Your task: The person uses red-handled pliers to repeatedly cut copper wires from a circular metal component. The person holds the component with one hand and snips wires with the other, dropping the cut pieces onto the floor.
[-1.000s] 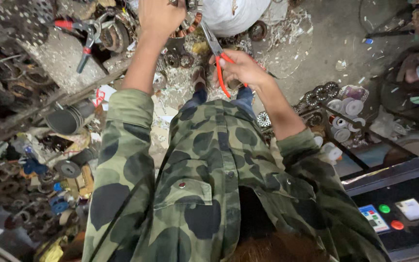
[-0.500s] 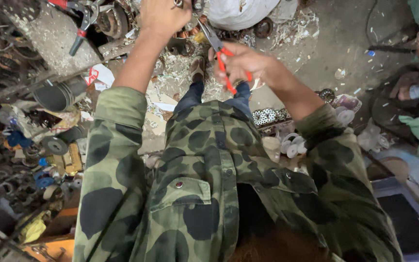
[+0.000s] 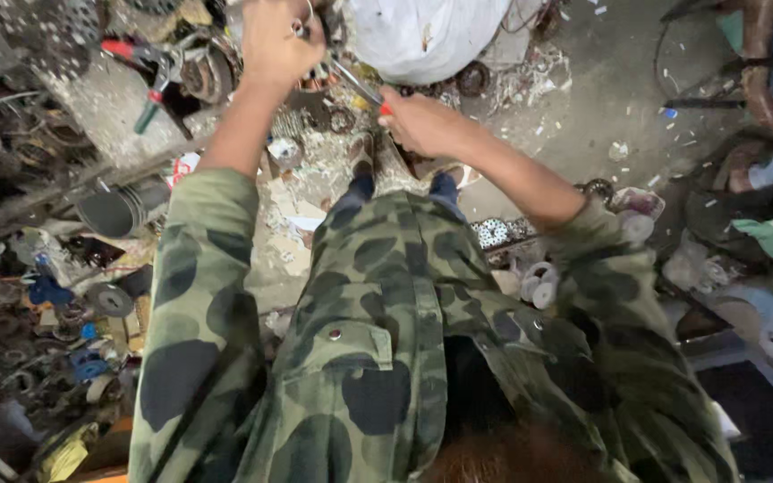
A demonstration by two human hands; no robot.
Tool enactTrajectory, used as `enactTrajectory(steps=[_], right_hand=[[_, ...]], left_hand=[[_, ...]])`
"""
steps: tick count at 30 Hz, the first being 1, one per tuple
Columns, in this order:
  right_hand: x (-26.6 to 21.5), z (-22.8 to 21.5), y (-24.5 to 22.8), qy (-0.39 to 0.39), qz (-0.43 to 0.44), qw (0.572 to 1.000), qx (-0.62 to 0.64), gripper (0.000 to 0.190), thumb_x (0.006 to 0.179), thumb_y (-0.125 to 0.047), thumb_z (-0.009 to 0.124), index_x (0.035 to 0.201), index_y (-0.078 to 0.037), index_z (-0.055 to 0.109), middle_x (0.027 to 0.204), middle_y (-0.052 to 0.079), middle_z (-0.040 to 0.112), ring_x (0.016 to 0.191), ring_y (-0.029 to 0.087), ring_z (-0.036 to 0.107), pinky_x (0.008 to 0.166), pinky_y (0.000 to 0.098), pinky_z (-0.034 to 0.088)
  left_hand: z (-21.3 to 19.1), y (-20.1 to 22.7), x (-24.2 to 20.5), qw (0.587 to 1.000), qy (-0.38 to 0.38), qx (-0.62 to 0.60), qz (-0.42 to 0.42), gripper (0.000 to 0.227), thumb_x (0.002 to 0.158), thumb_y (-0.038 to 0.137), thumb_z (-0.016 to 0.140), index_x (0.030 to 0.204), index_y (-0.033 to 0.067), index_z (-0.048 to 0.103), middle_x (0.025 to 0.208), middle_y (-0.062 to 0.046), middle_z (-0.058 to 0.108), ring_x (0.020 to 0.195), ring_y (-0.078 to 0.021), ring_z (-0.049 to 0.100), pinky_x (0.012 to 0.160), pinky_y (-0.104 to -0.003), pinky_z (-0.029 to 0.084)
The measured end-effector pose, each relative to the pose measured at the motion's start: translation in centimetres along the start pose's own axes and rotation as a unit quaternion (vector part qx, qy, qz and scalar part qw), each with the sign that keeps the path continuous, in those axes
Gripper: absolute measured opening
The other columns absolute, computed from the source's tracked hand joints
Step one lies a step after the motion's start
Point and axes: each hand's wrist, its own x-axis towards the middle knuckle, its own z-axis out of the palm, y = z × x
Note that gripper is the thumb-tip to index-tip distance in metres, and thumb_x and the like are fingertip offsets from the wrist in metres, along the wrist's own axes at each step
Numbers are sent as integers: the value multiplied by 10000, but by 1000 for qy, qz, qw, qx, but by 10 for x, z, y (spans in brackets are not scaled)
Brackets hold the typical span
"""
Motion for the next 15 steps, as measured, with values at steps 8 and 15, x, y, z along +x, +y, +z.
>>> enactTrajectory(steps=[8, 15], right_hand=[[-1, 15, 29, -28, -94, 941, 323, 311, 1097, -263, 440, 1326, -61, 498, 1037, 88, 754, 930, 196, 747, 733, 359, 575], [25, -5, 45, -150, 20, 872, 466, 307, 1068, -278, 477, 1294, -84, 551, 1062, 121, 750, 945, 243, 770, 778, 382, 624]], left_hand=[[-7, 10, 11, 989, -81, 9, -120, 127, 887, 190, 713, 862, 66, 732, 872, -203, 703, 833, -419, 670, 795, -495, 542], [-1, 12, 8, 998, 14, 42, -50, 182, 810, 216, 723, 938, 99, 778, 875, -199, 712, 845, -435, 655, 766, -527, 507]])
